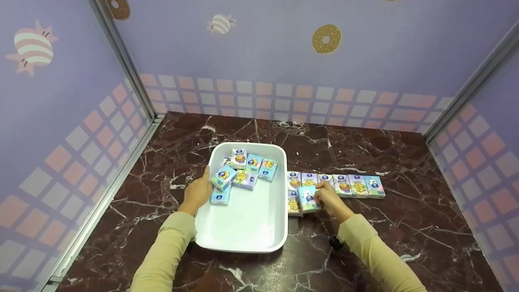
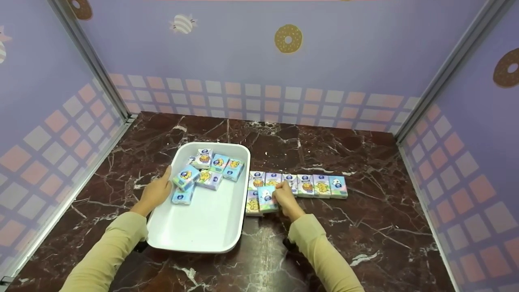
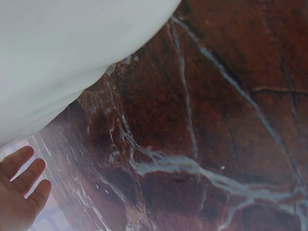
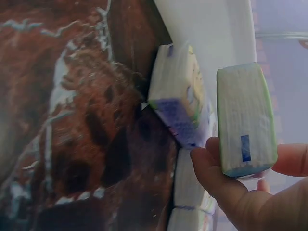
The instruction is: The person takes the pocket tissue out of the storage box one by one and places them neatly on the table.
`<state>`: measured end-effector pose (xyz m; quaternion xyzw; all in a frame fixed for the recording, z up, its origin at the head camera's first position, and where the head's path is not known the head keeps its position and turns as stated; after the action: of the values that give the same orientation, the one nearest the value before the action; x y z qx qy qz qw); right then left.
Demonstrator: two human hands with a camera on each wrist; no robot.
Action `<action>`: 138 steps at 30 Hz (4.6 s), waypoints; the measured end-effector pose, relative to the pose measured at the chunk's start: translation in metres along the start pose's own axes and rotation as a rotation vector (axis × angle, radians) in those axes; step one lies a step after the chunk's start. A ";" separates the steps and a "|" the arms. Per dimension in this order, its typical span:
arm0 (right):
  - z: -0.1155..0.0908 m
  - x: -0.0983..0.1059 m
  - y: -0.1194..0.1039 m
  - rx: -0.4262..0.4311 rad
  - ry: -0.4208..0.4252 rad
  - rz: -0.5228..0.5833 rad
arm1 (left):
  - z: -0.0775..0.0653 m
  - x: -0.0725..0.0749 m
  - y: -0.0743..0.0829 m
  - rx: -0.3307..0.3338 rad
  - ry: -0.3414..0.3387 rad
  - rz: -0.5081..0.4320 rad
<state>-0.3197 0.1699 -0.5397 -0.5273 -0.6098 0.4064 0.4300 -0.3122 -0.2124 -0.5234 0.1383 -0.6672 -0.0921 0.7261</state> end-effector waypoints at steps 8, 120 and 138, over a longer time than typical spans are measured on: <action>-0.005 0.014 0.015 -0.097 -0.032 0.029 | 0.000 -0.001 -0.001 0.001 0.006 -0.003; 0.001 -0.178 -0.061 -0.170 -0.418 0.274 | 0.000 0.001 0.000 -0.007 0.016 -0.006; 0.011 -0.214 -0.037 -0.174 -0.512 0.468 | 0.000 0.000 0.000 -0.014 0.017 -0.005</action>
<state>-0.3253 -0.0467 -0.5287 -0.5685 -0.5930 0.5591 0.1122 -0.3124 -0.2127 -0.5231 0.1360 -0.6601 -0.0974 0.7323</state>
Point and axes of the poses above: each hand's wrist, its own z-axis towards the middle knuckle, its own x-axis out of the back of the hand, y = z × x, the point moved 5 cm from there along z, towards the middle knuckle, and after that the axes turned 2 degrees about x, right-handed, at the moved point
